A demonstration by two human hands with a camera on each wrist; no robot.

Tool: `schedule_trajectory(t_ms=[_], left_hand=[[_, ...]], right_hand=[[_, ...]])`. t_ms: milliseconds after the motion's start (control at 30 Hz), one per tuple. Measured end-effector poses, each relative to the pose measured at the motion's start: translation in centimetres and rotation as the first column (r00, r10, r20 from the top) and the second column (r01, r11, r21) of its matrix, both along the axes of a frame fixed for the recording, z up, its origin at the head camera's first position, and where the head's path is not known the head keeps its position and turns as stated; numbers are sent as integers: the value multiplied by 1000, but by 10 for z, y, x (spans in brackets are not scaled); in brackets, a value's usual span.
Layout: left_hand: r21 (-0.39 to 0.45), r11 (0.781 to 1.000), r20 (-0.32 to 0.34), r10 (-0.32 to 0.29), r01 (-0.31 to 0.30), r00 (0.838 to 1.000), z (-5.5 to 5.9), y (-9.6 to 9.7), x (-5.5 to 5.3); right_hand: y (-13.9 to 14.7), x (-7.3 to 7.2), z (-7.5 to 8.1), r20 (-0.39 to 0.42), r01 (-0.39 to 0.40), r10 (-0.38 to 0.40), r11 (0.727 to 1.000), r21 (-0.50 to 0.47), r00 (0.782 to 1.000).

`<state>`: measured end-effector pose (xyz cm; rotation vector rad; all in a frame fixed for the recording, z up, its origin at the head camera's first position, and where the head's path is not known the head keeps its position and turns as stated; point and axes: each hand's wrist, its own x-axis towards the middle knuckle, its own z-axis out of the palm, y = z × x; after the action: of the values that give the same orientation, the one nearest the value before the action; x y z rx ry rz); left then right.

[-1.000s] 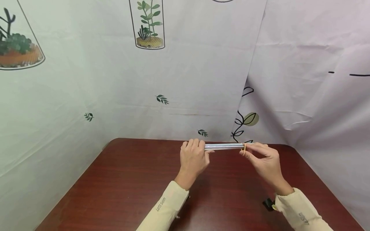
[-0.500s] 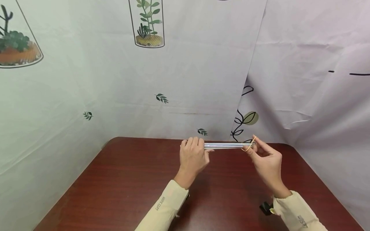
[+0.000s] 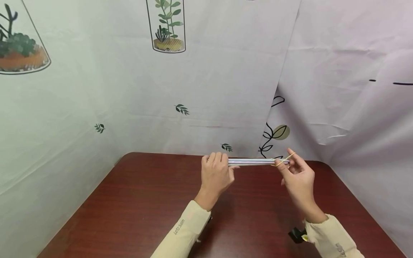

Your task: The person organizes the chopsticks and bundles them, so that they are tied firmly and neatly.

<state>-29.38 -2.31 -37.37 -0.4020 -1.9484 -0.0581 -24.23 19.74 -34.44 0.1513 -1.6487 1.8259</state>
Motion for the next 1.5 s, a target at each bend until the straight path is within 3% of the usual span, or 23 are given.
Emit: schedule_trajectory(t_ms=[133, 233, 467, 600, 800, 867, 1067, 1233, 1333, 1400, 1500], left_hand=[[-15, 1000, 15, 3, -3, 1000, 1, 0, 1], [-19, 1000, 23, 2, -2, 1000, 1, 1, 1], [-12, 1000, -3, -28, 28, 1000, 1, 2, 0], [-9, 999, -7, -41, 41, 999, 0, 2, 0], [-29, 999, -1, -31, 31, 1000, 1, 1, 0], [-37, 999, 2, -24, 24, 1000, 2, 1, 0], [-38, 999, 19, -31, 32, 999, 3, 1, 1], [-29, 998, 34, -55, 56, 998, 4, 0, 3], [-23, 997, 40, -69, 70, 997, 3, 0, 2], [-18, 997, 45, -76, 77, 996, 2, 0, 2], [-16, 997, 46, -80, 81, 996, 3, 0, 2]], right_hand=[[2, -2, 2, 64, -5, 10, 997, -71, 998], [4, -3, 2, 99, -14, 20, 998, -63, 995], [12, -6, 5, 194, -138, 143, 990, -39, 971], [16, -9, 9, 222, -261, 271, 963, -75, 937], [20, -17, 13, 251, -476, 486, 873, -102, 837], [21, -19, 13, 265, -509, 511, 857, -84, 818], [26, -23, 15, 324, -547, 516, 837, 4, 793], [34, -27, 17, 363, -650, 604, 760, 7, 710], [38, -28, 17, 373, -689, 635, 724, 17, 676], [40, -29, 18, 393, -687, 622, 725, 35, 677], [43, -28, 20, 436, -657, 566, 749, 83, 700]])
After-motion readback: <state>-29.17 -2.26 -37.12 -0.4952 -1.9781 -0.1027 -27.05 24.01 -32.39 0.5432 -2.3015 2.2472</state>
